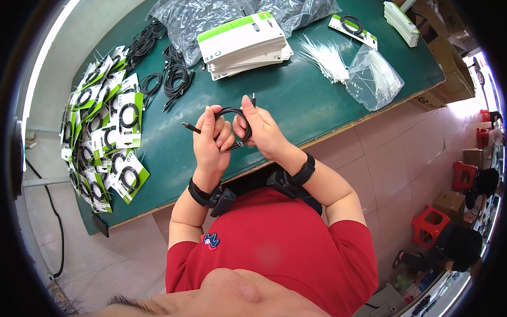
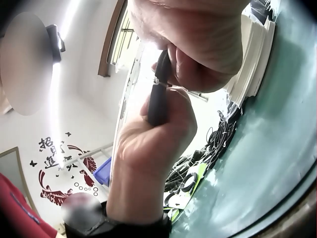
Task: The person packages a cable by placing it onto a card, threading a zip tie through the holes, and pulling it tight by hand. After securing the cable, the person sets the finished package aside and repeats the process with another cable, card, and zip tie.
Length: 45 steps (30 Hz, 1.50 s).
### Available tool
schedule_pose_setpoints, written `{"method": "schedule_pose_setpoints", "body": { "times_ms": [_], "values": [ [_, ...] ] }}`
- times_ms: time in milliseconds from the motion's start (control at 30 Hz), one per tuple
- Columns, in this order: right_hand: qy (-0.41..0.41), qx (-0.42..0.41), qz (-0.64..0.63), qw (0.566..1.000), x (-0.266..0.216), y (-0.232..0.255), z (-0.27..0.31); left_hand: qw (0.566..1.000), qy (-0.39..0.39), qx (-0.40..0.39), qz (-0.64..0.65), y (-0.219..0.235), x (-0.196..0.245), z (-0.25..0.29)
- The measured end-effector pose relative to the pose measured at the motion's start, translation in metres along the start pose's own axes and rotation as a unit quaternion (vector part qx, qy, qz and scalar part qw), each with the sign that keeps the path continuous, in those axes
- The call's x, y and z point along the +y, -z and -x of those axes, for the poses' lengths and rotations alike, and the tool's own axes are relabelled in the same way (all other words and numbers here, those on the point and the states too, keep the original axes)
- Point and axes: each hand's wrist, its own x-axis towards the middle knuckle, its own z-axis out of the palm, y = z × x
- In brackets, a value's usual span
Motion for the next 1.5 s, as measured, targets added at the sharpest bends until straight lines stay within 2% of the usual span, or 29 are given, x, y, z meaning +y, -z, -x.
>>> {"method": "schedule_pose_setpoints", "body": {
  "times_ms": [133, 233, 267, 367, 467, 667, 800, 833, 867, 900, 933, 967, 1033, 1067, 1133, 1167, 1200, 1267, 1300, 1400, 1433, 1467, 1500],
  "values": [
    [0.007, 0.019, 0.037, 0.999, -0.01, -0.001, 0.0, 1.0, 0.017, 0.007, 0.01, 0.004, -0.002, -0.001],
    [-0.056, -0.024, 0.061, 0.996, -0.015, 0.001, 0.001, 0.999, 0.036, 0.002, 0.013, 0.008, -0.003, 0.002],
    [-0.056, -0.023, 0.06, 0.996, -0.016, 0.004, 0.001, 0.999, 0.044, 0.003, -0.007, 0.009, -0.004, 0.004],
    [-0.124, -0.063, 0.054, 0.989, -0.017, 0.012, -0.001, 0.997, 0.06, 0.004, -0.048, 0.006, -0.004, 0.008],
    [-0.121, -0.055, 0.077, 0.988, -0.017, 0.011, 0.001, 0.991, 0.111, 0.008, -0.068, -0.001, 0.0, 0.012],
    [-0.124, -0.063, 0.065, 0.988, -0.012, 0.018, -0.001, 0.994, 0.104, 0.013, -0.039, 0.005, -0.003, 0.01],
    [-0.107, -0.068, -0.033, 0.991, -0.023, 0.02, 0.006, 0.993, 0.113, 0.038, 0.003, 0.008, 0.005, 0.009],
    [0.005, -0.029, 0.081, 0.996, -0.023, 0.024, 0.008, 0.991, 0.123, 0.038, 0.023, 0.01, 0.008, 0.009],
    [0.117, 0.01, 0.194, 0.974, -0.023, 0.028, 0.01, 0.99, 0.132, 0.038, 0.042, 0.011, 0.011, 0.009],
    [0.226, 0.048, 0.301, 0.925, -0.028, 0.026, 0.011, 0.99, 0.131, 0.037, 0.042, 0.012, 0.013, 0.008],
    [0.227, 0.048, 0.301, 0.925, -0.036, 0.025, 0.014, 0.988, 0.148, 0.032, 0.042, 0.012, 0.016, 0.009],
    [0.298, -0.018, 0.398, 0.868, -0.048, 0.024, 0.019, 0.985, 0.164, 0.028, 0.042, 0.012, 0.018, 0.009],
    [0.419, -0.144, 0.561, 0.7, -0.07, 0.017, 0.028, 0.982, 0.182, 0.025, 0.042, 0.009, 0.02, 0.012],
    [0.419, -0.143, 0.561, 0.7, -0.07, 0.019, 0.031, 0.974, 0.225, 0.018, 0.023, 0.005, 0.023, 0.014],
    [0.392, -0.245, 0.596, 0.657, -0.072, 0.024, 0.033, 0.952, 0.307, 0.002, -0.016, -0.002, 0.026, 0.015],
    [0.377, -0.295, 0.61, 0.631, -0.073, 0.025, 0.033, 0.952, 0.304, 0.0, -0.017, -0.002, 0.027, 0.015],
    [0.38, -0.296, 0.611, 0.629, -0.073, 0.024, 0.035, 0.938, 0.345, -0.018, -0.037, -0.002, 0.028, 0.014],
    [0.348, -0.34, 0.641, 0.594, -0.069, 0.019, 0.045, 0.901, 0.425, -0.052, -0.074, -0.001, 0.029, 0.014],
    [0.332, -0.361, 0.655, 0.575, -0.067, 0.018, 0.049, 0.902, 0.421, -0.053, -0.075, -0.003, 0.03, 0.013],
    [0.314, -0.367, 0.678, 0.554, -0.063, 0.014, 0.058, 0.862, 0.487, -0.05, -0.134, -0.009, 0.033, 0.011],
    [0.304, -0.369, 0.69, 0.544, -0.061, 0.014, 0.059, 0.863, 0.484, -0.051, -0.135, -0.012, 0.033, 0.01],
    [0.306, -0.369, 0.691, 0.542, -0.059, 0.015, 0.061, 0.854, 0.491, -0.054, -0.16, -0.015, 0.032, 0.008],
    [0.311, -0.365, 0.678, 0.558, -0.055, 0.018, 0.062, 0.845, 0.498, -0.057, -0.185, -0.018, 0.031, 0.006]
  ]
}}
